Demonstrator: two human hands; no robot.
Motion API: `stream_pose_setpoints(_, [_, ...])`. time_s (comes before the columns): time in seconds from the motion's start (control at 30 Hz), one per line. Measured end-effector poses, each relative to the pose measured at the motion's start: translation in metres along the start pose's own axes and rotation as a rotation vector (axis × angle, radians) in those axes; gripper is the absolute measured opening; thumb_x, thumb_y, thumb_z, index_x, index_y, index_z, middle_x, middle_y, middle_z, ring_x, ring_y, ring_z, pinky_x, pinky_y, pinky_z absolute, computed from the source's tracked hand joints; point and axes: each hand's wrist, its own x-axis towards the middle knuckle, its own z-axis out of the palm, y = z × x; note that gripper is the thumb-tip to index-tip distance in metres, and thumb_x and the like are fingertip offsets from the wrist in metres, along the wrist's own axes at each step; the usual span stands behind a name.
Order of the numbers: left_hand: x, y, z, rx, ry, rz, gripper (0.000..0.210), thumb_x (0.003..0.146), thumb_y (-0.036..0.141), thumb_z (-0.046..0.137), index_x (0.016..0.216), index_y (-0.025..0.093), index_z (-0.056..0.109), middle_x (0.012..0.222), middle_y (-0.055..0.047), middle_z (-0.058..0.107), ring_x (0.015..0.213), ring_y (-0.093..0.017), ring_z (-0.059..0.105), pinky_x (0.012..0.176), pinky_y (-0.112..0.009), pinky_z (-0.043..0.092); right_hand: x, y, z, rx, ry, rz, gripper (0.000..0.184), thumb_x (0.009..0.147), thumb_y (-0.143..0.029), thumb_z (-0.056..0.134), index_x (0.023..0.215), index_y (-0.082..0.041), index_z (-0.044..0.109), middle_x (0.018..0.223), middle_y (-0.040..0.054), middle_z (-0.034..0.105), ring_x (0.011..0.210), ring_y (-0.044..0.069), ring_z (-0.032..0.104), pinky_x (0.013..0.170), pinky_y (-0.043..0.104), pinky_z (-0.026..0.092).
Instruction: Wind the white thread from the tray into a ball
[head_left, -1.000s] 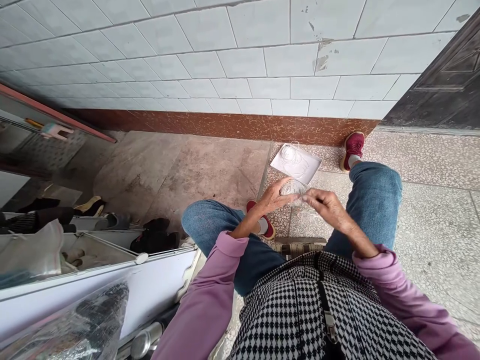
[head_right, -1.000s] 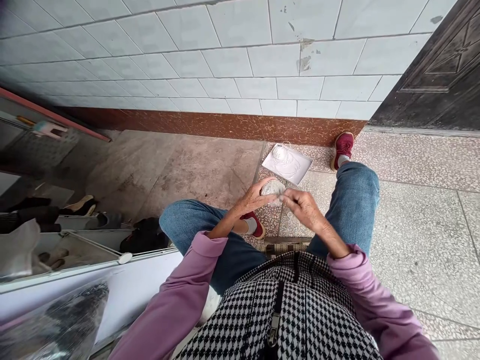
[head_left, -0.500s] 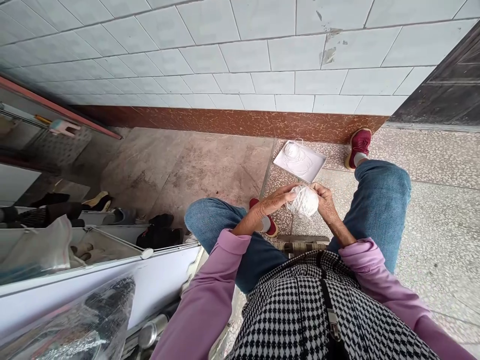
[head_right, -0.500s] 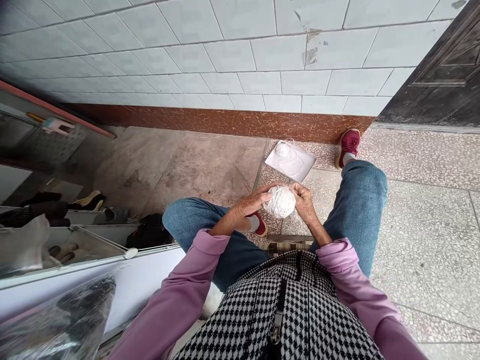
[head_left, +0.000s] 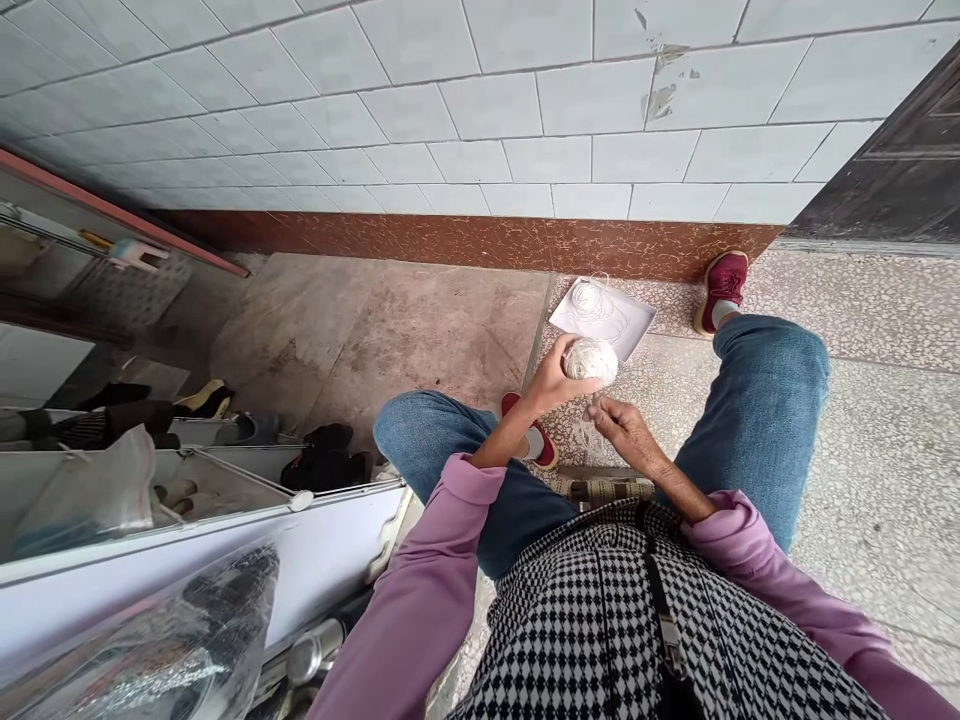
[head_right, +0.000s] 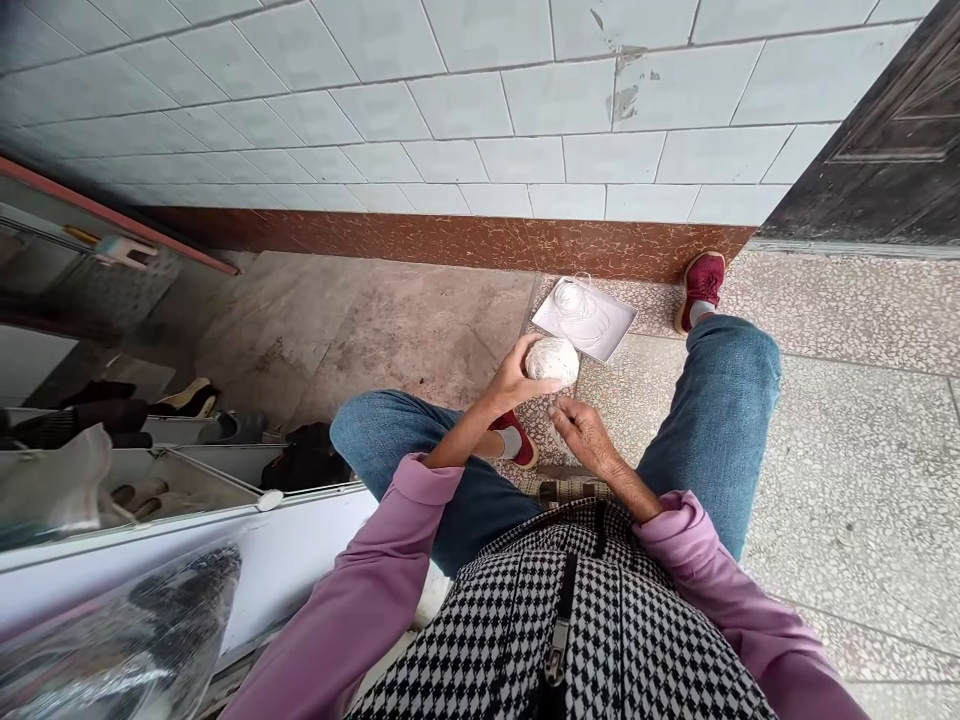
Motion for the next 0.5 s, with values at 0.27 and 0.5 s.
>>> stream_pose_setpoints(0.27, [-0.011,0.003,-0.001,0.303,-0.215,0.096,0.075,0.087,0.055,0.078,0.15,0.018,0.059,0.139,-0.013,0.073,0.126,-0.033,0.069,0.111,-0.046,0.054,0.003,-0.042,-0.059,-0.116,0.049,-0.12,0.057,0.102,-0.072,0.061,0.076,-0.021,0.063,0.064,-0.0032,0.047,0.06,0.013,0.041,0.06,0.03,0.034])
stream_pose_setpoints(0.5, [-0.014,0.007,-0.002,0.013,-0.518,0.05,0.065,0.089,0.067,0.074,0.138,0.024,0.074,0.128,-0.012,0.078,0.125,-0.038,0.07,0.106,-0.051,0.057,0.036,-0.031,-0.094,-0.033,0.139,-0.139,0.064,0.086,-0.079,0.077,0.066,-0.021,0.058,0.06,-0.0045,0.041,0.058,0.011,0.033,0.055,0.029,0.027])
